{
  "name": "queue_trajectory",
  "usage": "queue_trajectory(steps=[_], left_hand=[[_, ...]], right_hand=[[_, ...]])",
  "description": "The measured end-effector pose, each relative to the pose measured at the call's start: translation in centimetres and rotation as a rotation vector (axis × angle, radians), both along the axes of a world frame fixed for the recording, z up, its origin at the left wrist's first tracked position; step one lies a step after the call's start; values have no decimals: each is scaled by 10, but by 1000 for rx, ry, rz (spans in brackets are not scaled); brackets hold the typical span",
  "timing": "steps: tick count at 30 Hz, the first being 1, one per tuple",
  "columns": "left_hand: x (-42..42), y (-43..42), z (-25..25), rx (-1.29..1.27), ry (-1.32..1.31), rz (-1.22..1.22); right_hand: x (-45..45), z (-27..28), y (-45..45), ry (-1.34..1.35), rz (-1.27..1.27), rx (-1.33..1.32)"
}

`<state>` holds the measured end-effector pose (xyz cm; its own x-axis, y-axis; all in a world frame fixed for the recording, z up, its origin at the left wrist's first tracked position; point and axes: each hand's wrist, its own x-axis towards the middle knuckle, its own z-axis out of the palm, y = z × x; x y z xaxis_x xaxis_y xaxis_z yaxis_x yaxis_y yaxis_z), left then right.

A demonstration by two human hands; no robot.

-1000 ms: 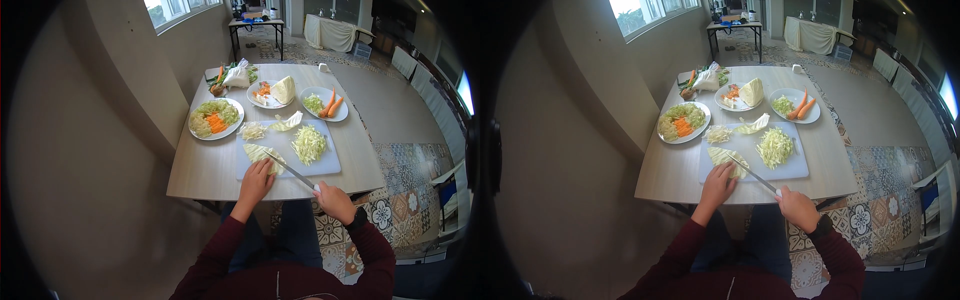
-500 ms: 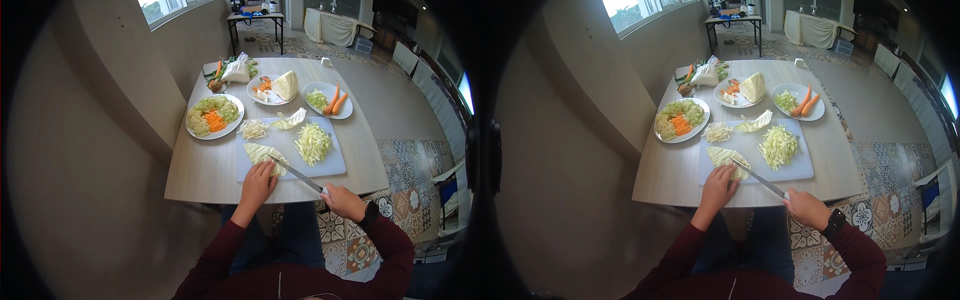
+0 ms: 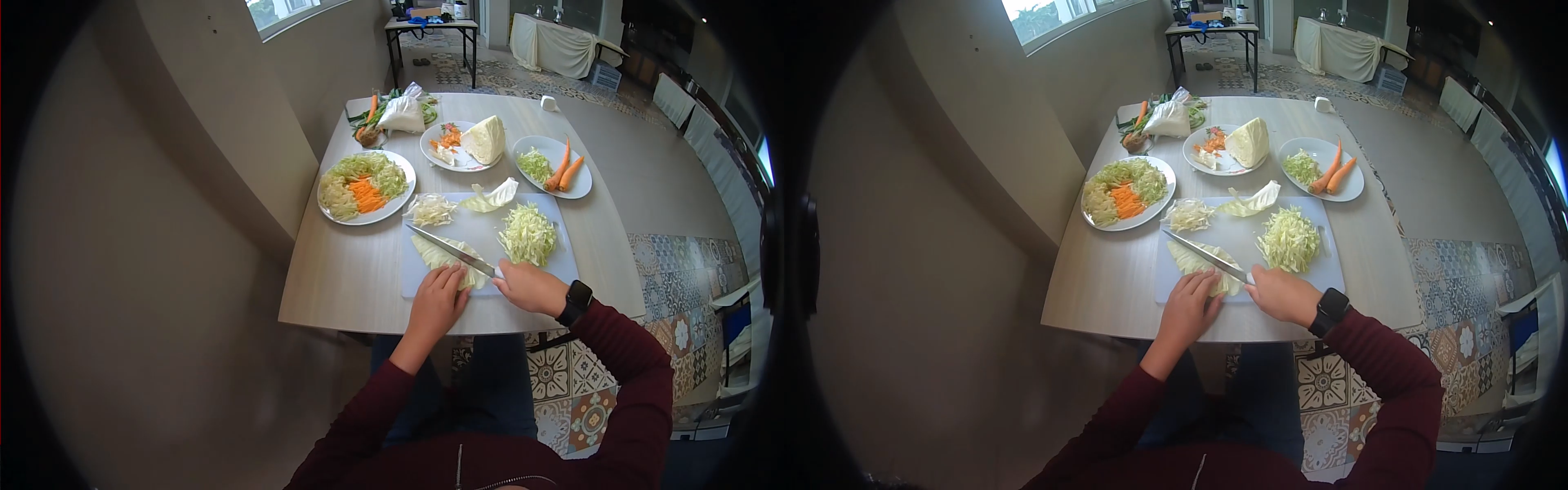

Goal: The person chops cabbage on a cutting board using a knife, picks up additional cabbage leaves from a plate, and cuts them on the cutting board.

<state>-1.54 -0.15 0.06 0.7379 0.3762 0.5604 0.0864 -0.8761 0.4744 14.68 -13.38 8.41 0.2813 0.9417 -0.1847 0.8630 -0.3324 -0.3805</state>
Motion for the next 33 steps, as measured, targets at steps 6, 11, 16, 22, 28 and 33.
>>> queue_trajectory(steps=[6, 11, 16, 22, 28, 33], left_hand=[[-1, 0, 0, -12, 0, 11], [0, 0, 1, -38, -8, 6], [0, -1, 0, -28, -20, 13], [-1, -1, 1, -39, -20, 5], [-5, -4, -5, -55, -69, 14], [-6, -4, -7, -103, -98, 31]], right_hand=[[-1, 0, 9, -37, 13, 12], [-4, 9, -40, -13, -51, -13], [-9, 7, -98, -17, -107, -35], [-18, 3, -148, -77, -145, -55], [-33, 8, -173, -56, -215, 5], [-49, 13, -173, -93, -316, 3]])
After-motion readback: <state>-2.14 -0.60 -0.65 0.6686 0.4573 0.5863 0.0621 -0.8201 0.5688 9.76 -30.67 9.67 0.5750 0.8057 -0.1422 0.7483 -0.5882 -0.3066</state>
